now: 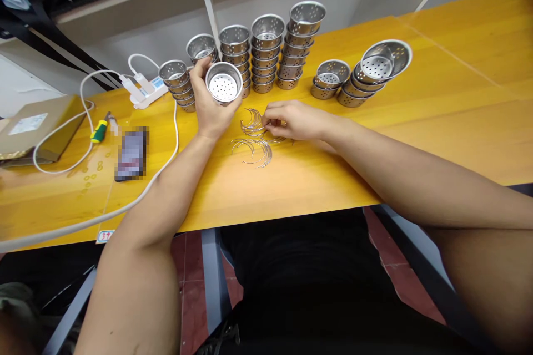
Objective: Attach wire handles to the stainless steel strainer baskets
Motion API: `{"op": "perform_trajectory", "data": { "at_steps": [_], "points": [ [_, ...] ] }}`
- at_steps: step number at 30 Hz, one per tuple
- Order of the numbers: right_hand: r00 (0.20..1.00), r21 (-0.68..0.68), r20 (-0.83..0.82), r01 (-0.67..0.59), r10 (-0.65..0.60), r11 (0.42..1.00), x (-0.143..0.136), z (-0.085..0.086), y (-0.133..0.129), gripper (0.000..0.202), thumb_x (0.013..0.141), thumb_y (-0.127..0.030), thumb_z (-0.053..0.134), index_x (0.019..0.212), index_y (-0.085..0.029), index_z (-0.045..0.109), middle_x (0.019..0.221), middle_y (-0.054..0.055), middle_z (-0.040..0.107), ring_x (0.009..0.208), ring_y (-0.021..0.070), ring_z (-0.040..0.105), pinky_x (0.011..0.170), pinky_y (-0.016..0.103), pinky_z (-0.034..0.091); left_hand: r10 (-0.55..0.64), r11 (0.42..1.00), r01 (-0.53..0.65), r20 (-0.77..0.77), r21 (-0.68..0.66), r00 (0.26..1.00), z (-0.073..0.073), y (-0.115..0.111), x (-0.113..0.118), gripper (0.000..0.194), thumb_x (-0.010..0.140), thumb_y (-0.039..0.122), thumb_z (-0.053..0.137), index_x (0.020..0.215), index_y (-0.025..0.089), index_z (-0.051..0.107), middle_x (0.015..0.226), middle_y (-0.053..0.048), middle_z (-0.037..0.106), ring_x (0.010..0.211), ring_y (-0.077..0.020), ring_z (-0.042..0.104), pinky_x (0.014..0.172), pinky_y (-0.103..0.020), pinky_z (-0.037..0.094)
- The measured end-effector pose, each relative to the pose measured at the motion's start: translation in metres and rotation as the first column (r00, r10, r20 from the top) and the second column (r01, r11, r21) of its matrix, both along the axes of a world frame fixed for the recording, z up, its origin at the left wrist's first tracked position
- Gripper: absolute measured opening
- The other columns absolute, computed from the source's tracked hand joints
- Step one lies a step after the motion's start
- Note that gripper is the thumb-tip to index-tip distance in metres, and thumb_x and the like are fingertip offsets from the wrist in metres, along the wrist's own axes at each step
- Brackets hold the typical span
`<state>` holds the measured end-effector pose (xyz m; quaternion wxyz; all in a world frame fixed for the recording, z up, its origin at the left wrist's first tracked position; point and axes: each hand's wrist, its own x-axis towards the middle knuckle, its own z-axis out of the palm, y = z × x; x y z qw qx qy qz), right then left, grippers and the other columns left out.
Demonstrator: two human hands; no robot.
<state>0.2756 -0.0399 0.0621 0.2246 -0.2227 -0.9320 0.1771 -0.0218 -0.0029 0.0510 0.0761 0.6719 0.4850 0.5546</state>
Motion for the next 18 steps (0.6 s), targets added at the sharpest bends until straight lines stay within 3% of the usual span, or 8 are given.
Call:
{"op": "perform_trajectory", "data": {
  "at_steps": [3,6,10,13,18],
  "points": [
    [1.000,-0.013,-0.015,0.021,-0.021,1.000,0.003,0.003,0.000,0.008,0.105,-0.023,0.068,0.102,-0.023,0.075,0.104,0.007,0.075,0.086,0.0223,0.067,0.084,0.035,0.052,-0.109,0.994,0.109,-0.027,-0.006,0.994,0.004,-0.010,0.014,0.131,0.075,0.093,0.105,0.174,0.039,0.038,0.173,-0.017,0.066,0.177,-0.0442,0.064,0.156,-0.065,0.052],
    [0.998,-0.034,-0.040,0.043,-0.044,0.999,0.005,0.004,0.000,0.005,0.103,-0.025,0.071,0.103,-0.023,0.075,0.108,0.008,0.075,0.086,0.0216,0.067,0.085,0.036,0.053,-0.165,0.986,0.163,-0.061,-0.040,0.984,0.004,-0.019,0.023,0.129,0.080,0.097,0.100,0.176,0.042,0.036,0.167,-0.014,0.069,0.172,-0.0440,0.069,0.150,-0.067,0.058],
    [0.986,-0.072,-0.105,0.124,-0.132,0.990,0.007,0.002,0.001,0.011,0.103,-0.033,0.076,0.107,-0.023,0.078,0.108,0.008,0.079,0.085,0.0229,0.068,0.085,0.038,0.057,-0.161,0.987,0.159,-0.096,-0.026,0.982,0.001,-0.027,0.028,0.125,0.079,0.100,0.098,0.174,0.044,0.039,0.172,-0.013,0.064,0.173,-0.0451,0.069,0.149,-0.068,0.060],
    [0.966,-0.065,-0.135,0.212,-0.219,0.975,0.011,0.003,0.003,0.022,0.108,-0.039,0.074,0.120,-0.025,0.085,0.111,0.010,0.081,0.091,0.0265,0.073,0.090,0.043,0.062,-0.165,0.986,0.167,-0.093,0.009,0.982,-0.005,-0.027,0.029,0.123,0.079,0.098,0.100,0.172,0.044,0.039,0.172,-0.013,0.062,0.173,-0.0448,0.068,0.150,-0.067,0.059],
    [0.916,-0.079,-0.170,0.354,-0.362,0.932,0.019,0.000,0.013,0.038,0.115,-0.062,0.071,0.123,-0.028,0.088,0.114,0.014,0.083,0.096,0.0326,0.078,0.095,0.053,0.070,-0.233,0.971,0.237,-0.128,0.014,0.964,-0.015,-0.022,0.031,0.124,0.082,0.089,0.102,0.174,0.044,0.032,0.174,-0.012,0.060,0.174,-0.0433,0.066,0.151,-0.068,0.056]
  ]
}}
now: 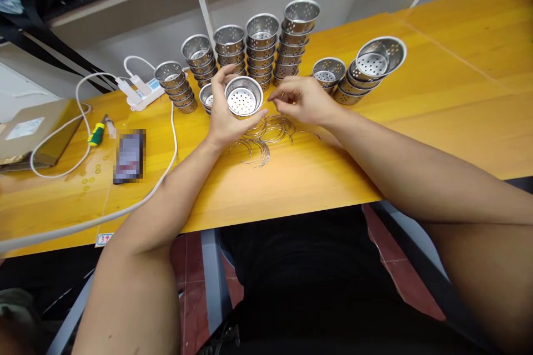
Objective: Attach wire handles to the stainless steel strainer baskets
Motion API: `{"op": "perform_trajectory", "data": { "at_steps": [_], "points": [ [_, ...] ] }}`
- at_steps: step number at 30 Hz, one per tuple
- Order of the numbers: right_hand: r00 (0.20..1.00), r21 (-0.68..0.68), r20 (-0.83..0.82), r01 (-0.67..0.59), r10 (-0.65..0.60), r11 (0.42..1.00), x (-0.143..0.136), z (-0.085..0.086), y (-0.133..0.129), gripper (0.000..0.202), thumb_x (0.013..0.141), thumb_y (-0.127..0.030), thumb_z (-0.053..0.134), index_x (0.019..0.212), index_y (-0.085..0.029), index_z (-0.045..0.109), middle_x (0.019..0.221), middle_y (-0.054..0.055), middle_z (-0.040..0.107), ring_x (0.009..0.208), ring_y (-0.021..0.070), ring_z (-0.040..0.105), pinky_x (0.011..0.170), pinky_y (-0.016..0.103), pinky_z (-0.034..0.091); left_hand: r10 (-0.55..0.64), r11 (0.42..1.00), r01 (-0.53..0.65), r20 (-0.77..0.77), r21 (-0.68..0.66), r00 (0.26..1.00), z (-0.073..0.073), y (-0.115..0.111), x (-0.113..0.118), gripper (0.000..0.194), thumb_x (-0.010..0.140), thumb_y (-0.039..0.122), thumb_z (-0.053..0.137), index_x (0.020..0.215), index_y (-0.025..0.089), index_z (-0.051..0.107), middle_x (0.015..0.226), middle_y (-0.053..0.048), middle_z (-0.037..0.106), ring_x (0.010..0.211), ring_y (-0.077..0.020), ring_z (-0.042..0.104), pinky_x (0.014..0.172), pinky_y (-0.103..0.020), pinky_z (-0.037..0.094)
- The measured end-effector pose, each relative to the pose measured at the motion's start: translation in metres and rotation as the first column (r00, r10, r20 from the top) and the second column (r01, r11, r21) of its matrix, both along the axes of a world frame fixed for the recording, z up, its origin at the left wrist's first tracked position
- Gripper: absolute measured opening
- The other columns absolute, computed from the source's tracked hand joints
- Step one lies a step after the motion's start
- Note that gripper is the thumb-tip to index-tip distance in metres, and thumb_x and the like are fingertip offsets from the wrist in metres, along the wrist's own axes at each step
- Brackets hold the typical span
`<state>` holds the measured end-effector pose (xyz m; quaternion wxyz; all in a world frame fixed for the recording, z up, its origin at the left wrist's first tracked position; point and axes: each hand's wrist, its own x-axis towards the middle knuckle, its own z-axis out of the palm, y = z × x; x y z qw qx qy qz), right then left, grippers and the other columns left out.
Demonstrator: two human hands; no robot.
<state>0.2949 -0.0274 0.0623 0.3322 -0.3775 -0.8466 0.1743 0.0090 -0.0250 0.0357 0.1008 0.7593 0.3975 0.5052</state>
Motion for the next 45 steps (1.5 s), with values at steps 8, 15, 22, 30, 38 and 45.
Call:
{"op": "perform_trajectory", "data": {
  "at_steps": [8,15,22,30,38,45],
  "points": [
    [0.991,-0.103,-0.063,0.107,-0.114,0.989,0.008,-0.011,0.020,0.076,0.115,-0.091,0.060,0.145,-0.025,0.082,0.094,0.009,0.079,0.081,0.0306,0.079,0.082,0.051,0.071,-0.091,0.994,0.088,-0.039,-0.070,0.995,-0.004,0.001,0.001,0.118,0.084,0.095,0.096,0.171,0.038,0.043,0.172,-0.015,0.068,0.167,-0.0426,0.072,0.148,-0.065,0.058],
    [0.991,-0.044,-0.026,0.132,-0.133,0.990,0.005,-0.005,0.015,0.081,0.118,-0.091,0.051,0.153,-0.024,0.081,0.099,0.012,0.082,0.092,0.0345,0.082,0.091,0.054,0.074,-0.104,0.981,0.105,0.010,-0.161,0.994,-0.001,-0.004,0.000,0.116,0.071,0.106,0.099,0.154,0.035,0.061,0.155,-0.011,0.079,0.159,-0.0434,0.079,0.142,-0.068,0.064],
    [0.993,-0.060,-0.023,0.117,-0.119,0.991,-0.002,-0.003,0.006,0.090,0.120,-0.095,0.039,0.165,-0.025,0.074,0.109,0.015,0.084,0.099,0.0364,0.084,0.094,0.054,0.073,-0.076,0.980,0.079,0.025,-0.183,0.997,-0.004,-0.003,0.006,0.101,0.083,0.085,0.106,0.158,0.036,0.059,0.161,-0.010,0.077,0.165,-0.0431,0.076,0.148,-0.073,0.059],
    [0.955,-0.148,-0.226,0.160,-0.190,0.976,-0.005,0.005,0.000,0.084,0.112,-0.099,0.057,0.156,-0.029,0.071,0.093,0.008,0.083,0.089,0.0320,0.083,0.084,0.050,0.071,-0.069,0.989,0.067,-0.006,-0.132,0.998,-0.017,0.007,0.008,0.092,0.093,0.076,0.102,0.165,0.039,0.059,0.166,-0.011,0.073,0.164,-0.0390,0.076,0.146,-0.068,0.061],
    [0.932,-0.134,-0.313,0.146,-0.182,0.980,-0.011,0.003,-0.004,0.085,0.105,-0.111,0.058,0.125,-0.031,0.077,0.094,0.009,0.083,0.085,0.0306,0.083,0.072,0.045,0.071,-0.149,0.986,0.148,-0.010,-0.072,0.989,-0.022,0.007,-0.002,0.095,0.081,0.084,0.109,0.151,0.034,0.069,0.152,-0.010,0.077,0.151,-0.0393,0.079,0.141,-0.068,0.063],
    [0.902,0.054,-0.431,0.058,-0.029,0.997,-0.010,-0.015,0.016,0.075,0.102,-0.103,0.079,0.111,-0.029,0.085,0.089,0.008,0.078,0.077,0.0262,0.074,0.068,0.043,0.068,-0.223,0.975,0.223,0.041,0.001,0.974,-0.044,0.026,-0.004,0.111,0.086,0.086,0.104,0.169,0.033,0.054,0.156,-0.012,0.076,0.150,-0.0374,0.079,0.140,-0.063,0.063]
  ]
}}
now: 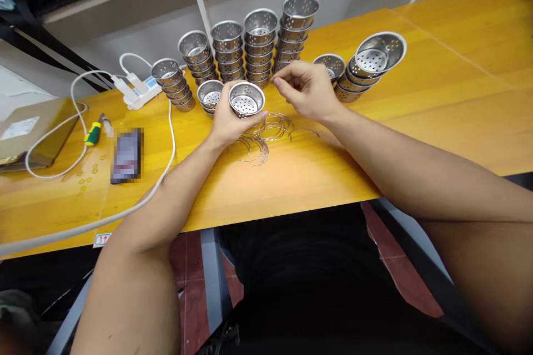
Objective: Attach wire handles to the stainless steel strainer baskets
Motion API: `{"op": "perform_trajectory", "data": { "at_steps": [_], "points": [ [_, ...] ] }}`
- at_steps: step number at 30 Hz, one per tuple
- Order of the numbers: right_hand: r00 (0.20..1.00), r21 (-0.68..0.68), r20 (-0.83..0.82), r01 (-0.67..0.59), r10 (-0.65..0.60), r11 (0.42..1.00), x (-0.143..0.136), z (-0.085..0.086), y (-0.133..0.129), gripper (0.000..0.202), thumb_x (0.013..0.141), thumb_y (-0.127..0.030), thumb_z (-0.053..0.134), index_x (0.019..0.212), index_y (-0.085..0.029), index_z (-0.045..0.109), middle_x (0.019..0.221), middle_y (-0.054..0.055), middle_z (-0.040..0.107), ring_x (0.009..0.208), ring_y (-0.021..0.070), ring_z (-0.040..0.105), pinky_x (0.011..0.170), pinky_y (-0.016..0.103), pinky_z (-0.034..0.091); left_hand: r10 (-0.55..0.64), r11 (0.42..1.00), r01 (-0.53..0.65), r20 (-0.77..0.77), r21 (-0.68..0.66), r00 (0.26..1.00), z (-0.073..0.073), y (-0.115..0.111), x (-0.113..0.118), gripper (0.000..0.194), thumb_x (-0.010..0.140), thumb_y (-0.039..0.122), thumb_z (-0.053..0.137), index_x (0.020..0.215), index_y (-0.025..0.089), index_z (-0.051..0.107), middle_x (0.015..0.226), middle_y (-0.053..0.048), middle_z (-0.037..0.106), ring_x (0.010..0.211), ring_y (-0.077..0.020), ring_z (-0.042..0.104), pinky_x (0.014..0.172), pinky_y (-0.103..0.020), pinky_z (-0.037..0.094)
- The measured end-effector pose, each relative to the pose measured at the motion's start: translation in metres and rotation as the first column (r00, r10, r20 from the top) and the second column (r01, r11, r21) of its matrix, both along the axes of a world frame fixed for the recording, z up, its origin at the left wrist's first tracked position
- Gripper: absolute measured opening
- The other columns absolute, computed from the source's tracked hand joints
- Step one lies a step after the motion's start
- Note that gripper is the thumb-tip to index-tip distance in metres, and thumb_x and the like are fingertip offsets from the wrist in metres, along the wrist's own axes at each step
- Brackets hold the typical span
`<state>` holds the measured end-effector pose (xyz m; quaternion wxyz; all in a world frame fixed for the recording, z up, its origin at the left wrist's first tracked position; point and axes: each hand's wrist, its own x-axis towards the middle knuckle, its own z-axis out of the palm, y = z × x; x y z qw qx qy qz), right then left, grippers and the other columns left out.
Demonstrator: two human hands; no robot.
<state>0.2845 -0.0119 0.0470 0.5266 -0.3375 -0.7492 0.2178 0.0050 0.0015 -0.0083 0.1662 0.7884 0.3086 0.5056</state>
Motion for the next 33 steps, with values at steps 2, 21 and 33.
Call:
{"op": "perform_trajectory", "data": {
  "at_steps": [2,21,33],
  "points": [
    [1.000,0.007,-0.012,-0.005,0.005,1.000,0.001,-0.001,0.002,0.072,0.103,-0.100,0.081,0.119,-0.030,0.088,0.086,0.006,0.075,0.078,0.0266,0.073,0.070,0.044,0.069,-0.016,1.000,0.016,-0.010,0.014,1.000,-0.002,0.002,0.001,0.109,0.094,0.084,0.098,0.178,0.035,0.047,0.161,-0.013,0.074,0.153,-0.0374,0.079,0.140,-0.062,0.063],
    [0.999,-0.053,0.017,-0.027,0.028,0.998,-0.022,0.015,-0.033,0.035,0.109,-0.059,0.093,0.121,-0.027,0.092,0.080,0.003,0.072,0.077,0.0236,0.063,0.072,0.041,0.056,-0.057,0.998,0.057,-0.002,0.026,0.998,-0.001,-0.001,0.007,0.112,0.082,0.092,0.103,0.163,0.031,0.053,0.154,-0.011,0.075,0.146,-0.0354,0.082,0.137,-0.064,0.064],
    [0.993,-0.062,0.095,0.072,-0.066,0.995,-0.030,0.016,-0.034,0.022,0.106,-0.040,0.089,0.117,-0.022,0.096,0.085,0.006,0.078,0.078,0.0242,0.066,0.079,0.043,0.056,-0.123,0.990,0.127,-0.059,0.067,0.991,-0.003,0.000,0.008,0.117,0.089,0.091,0.099,0.174,0.036,0.042,0.157,-0.010,0.070,0.149,-0.0350,0.079,0.141,-0.063,0.059]
  ]
}}
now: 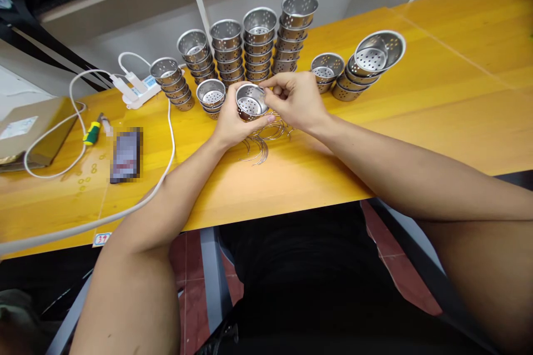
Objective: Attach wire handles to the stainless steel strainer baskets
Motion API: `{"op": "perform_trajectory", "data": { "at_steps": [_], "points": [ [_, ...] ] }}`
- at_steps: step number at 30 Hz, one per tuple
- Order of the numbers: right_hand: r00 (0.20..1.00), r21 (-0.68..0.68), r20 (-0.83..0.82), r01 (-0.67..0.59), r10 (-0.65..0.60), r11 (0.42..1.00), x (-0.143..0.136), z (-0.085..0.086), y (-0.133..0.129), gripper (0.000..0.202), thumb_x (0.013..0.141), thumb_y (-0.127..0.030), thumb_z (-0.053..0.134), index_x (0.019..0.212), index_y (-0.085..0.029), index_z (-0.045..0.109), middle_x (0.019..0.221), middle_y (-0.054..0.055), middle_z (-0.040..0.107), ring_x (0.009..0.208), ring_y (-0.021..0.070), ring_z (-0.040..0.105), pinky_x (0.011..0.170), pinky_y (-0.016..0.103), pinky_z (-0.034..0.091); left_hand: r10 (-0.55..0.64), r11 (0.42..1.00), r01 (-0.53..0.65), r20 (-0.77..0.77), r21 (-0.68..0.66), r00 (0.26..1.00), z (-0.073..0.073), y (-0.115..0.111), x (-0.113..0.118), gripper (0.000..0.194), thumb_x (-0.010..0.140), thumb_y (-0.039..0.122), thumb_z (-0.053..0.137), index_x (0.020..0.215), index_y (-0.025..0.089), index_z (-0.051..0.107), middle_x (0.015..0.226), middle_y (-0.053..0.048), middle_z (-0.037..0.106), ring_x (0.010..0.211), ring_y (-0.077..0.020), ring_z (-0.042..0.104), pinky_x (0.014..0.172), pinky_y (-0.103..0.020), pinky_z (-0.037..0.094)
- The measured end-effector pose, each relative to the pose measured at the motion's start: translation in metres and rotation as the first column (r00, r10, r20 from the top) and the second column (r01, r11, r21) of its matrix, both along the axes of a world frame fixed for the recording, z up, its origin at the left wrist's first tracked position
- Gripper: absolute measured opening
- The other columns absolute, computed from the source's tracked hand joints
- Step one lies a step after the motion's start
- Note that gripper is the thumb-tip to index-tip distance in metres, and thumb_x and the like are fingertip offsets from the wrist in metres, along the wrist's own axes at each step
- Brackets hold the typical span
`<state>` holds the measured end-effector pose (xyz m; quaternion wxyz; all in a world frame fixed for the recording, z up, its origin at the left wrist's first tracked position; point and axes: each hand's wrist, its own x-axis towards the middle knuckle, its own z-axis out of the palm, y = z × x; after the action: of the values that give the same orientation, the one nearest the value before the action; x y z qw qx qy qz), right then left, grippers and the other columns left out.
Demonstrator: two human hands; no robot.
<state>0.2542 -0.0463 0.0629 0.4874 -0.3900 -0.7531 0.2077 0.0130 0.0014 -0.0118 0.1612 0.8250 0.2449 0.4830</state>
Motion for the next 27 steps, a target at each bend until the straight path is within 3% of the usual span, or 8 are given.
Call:
{"op": "perform_trajectory", "data": {
  "at_steps": [6,18,23,27],
  "points": [
    [1.000,-0.008,-0.020,0.018,-0.018,1.000,-0.002,0.000,-0.002,0.021,0.105,-0.037,0.087,0.117,-0.022,0.095,0.084,0.005,0.077,0.077,0.0239,0.066,0.078,0.042,0.056,0.018,0.999,-0.018,-0.013,-0.027,1.000,0.002,-0.003,0.000,0.118,0.087,0.092,0.100,0.173,0.034,0.043,0.160,-0.011,0.070,0.150,-0.0354,0.079,0.142,-0.062,0.059],
    [0.996,-0.001,-0.090,0.006,-0.006,1.000,-0.004,-0.003,0.000,0.029,0.102,-0.054,0.091,0.110,-0.027,0.093,0.077,0.004,0.071,0.074,0.0253,0.063,0.073,0.043,0.058,0.086,0.993,-0.086,-0.002,-0.081,0.996,0.016,-0.021,0.007,0.108,0.087,0.095,0.098,0.162,0.032,0.053,0.151,-0.010,0.075,0.140,-0.0324,0.083,0.133,-0.057,0.065],
    [0.996,-0.012,-0.094,0.008,-0.009,1.000,-0.006,-0.004,0.000,0.030,0.101,-0.055,0.091,0.110,-0.026,0.092,0.078,0.004,0.071,0.074,0.0251,0.062,0.072,0.043,0.057,0.103,0.992,-0.104,-0.013,-0.078,0.995,0.016,-0.023,0.007,0.107,0.090,0.092,0.097,0.166,0.031,0.052,0.150,-0.011,0.075,0.147,-0.0351,0.081,0.140,-0.060,0.061],
    [0.989,-0.014,-0.147,-0.036,0.034,0.999,-0.006,0.000,-0.002,0.036,0.102,-0.062,0.091,0.112,-0.027,0.090,0.081,0.005,0.073,0.075,0.0252,0.063,0.072,0.043,0.059,0.088,0.991,-0.089,-0.012,-0.099,0.996,0.013,-0.021,0.007,0.106,0.092,0.095,0.094,0.165,0.029,0.054,0.149,-0.010,0.077,0.141,-0.0331,0.083,0.137,-0.059,0.063]
  ]
}}
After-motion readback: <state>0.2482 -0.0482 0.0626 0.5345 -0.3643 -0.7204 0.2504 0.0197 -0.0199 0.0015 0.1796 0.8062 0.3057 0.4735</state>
